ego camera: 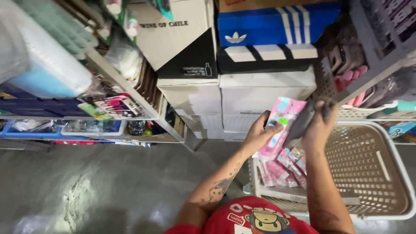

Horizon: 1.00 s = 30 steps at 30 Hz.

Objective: Wiping down individual hygiene and cosmetic products with a cloth and placing them into a shopping basket.

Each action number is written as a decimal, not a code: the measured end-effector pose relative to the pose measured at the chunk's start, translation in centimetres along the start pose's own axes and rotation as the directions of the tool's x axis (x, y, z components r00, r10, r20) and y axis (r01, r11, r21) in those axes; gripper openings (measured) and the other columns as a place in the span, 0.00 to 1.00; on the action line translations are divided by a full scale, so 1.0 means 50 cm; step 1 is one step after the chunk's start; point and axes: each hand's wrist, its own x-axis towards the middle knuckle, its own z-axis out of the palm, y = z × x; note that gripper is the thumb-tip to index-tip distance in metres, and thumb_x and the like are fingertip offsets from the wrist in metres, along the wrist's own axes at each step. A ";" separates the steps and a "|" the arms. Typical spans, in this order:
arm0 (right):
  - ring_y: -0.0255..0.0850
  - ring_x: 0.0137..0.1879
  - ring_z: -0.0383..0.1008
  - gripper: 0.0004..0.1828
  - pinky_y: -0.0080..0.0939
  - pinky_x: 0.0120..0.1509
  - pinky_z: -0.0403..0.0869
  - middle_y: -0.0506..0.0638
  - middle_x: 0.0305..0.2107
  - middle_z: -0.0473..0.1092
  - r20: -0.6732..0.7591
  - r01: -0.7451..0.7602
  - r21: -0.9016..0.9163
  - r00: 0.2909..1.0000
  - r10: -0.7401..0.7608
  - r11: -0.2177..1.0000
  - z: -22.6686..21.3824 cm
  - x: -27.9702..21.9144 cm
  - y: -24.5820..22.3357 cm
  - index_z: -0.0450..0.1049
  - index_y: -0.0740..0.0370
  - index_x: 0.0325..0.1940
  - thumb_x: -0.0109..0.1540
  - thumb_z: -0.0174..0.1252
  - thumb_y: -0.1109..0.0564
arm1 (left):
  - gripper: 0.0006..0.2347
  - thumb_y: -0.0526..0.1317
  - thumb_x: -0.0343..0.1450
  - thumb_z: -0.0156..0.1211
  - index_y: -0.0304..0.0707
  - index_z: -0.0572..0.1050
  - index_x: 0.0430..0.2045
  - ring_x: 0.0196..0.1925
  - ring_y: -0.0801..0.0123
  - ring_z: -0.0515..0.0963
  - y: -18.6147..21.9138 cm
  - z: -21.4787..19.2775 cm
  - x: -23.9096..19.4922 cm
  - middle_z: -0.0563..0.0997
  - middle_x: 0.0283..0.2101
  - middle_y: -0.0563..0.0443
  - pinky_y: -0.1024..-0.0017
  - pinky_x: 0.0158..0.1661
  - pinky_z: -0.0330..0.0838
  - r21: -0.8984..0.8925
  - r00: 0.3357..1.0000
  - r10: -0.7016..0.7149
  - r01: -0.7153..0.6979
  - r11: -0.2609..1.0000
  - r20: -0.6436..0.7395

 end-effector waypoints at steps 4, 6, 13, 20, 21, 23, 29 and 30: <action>0.34 0.51 0.64 0.23 0.39 0.65 0.67 0.43 0.46 0.65 0.210 -0.015 -0.073 0.977 0.030 0.997 -0.011 -0.011 -0.089 0.66 0.52 0.61 0.66 0.69 0.53 | 0.23 0.52 0.69 0.68 0.40 0.73 0.52 0.52 0.45 0.80 -0.008 0.069 0.010 0.79 0.45 0.33 0.54 0.50 0.75 0.237 0.999 0.035 -0.029 0.971 -0.024; 0.37 0.42 0.67 0.06 0.43 0.52 0.67 0.48 0.35 0.67 0.217 0.127 -0.303 0.974 -0.062 0.945 -0.070 0.015 -0.023 0.71 0.56 0.51 0.73 0.63 0.57 | 0.25 0.52 0.71 0.65 0.36 0.70 0.57 0.56 0.43 0.78 -0.025 0.109 0.011 0.80 0.49 0.32 0.51 0.54 0.74 0.195 0.999 -0.003 0.012 0.981 -0.047; 0.33 0.43 0.59 0.08 0.34 0.55 0.63 0.44 0.39 0.62 0.121 0.143 -0.175 0.985 -0.123 0.974 -0.198 0.089 -0.055 0.65 0.60 0.52 0.78 0.45 0.53 | 0.13 0.43 0.76 0.56 0.33 0.77 0.48 0.22 0.81 0.65 -0.046 0.208 0.035 0.75 0.25 0.58 0.79 0.21 0.56 0.131 0.998 0.014 -0.005 0.991 -0.069; 0.36 0.41 0.68 0.10 0.40 0.51 0.70 0.47 0.33 0.70 0.329 -0.178 -0.153 0.918 0.220 0.972 -0.286 -0.009 -0.049 0.75 0.60 0.48 0.67 0.65 0.55 | 0.16 0.49 0.78 0.57 0.33 0.76 0.49 0.53 0.58 0.77 -0.042 0.322 0.077 0.80 0.46 0.38 0.57 0.53 0.74 0.072 0.952 0.126 -0.110 0.991 -0.279; 0.30 0.35 0.68 0.10 0.31 0.42 0.70 0.42 0.28 0.70 0.322 -0.214 -0.153 0.912 0.253 0.965 -0.297 -0.016 -0.065 0.75 0.57 0.46 0.64 0.68 0.56 | 0.15 0.47 0.77 0.59 0.34 0.77 0.47 0.54 0.54 0.79 -0.022 0.325 0.085 0.80 0.45 0.36 0.57 0.53 0.75 0.159 0.944 0.186 -0.146 0.976 -0.274; 0.31 0.37 0.67 0.08 0.32 0.44 0.70 0.43 0.30 0.69 0.280 -0.201 -0.145 0.931 0.235 0.969 -0.323 -0.004 -0.101 0.74 0.56 0.47 0.66 0.66 0.55 | 0.15 0.47 0.78 0.56 0.32 0.75 0.50 0.56 0.53 0.77 -0.028 0.376 0.080 0.79 0.47 0.34 0.55 0.56 0.73 0.126 0.938 0.160 -0.127 0.984 -0.306; 0.53 0.71 0.54 0.35 0.56 0.78 0.47 0.59 0.64 0.60 0.510 0.360 -0.160 0.827 -0.235 0.919 -0.357 0.002 -0.097 0.63 0.57 0.70 0.68 0.43 0.32 | 0.17 0.38 0.79 0.39 0.19 0.68 0.55 0.61 0.25 0.67 -0.006 0.465 0.024 0.71 0.52 0.12 0.39 0.61 0.61 0.246 0.973 0.097 -0.044 0.968 -0.208; 0.53 0.75 0.46 0.40 0.54 0.81 0.39 0.54 0.69 0.55 0.572 0.525 -0.214 0.751 -0.330 0.824 -0.346 0.010 -0.097 0.62 0.53 0.75 0.70 0.34 0.26 | 0.18 0.29 0.74 0.36 0.06 0.64 0.55 0.61 0.09 0.61 0.066 0.496 -0.008 0.68 0.52 0.00 0.29 0.60 0.57 0.286 0.989 0.084 -0.047 0.957 -0.119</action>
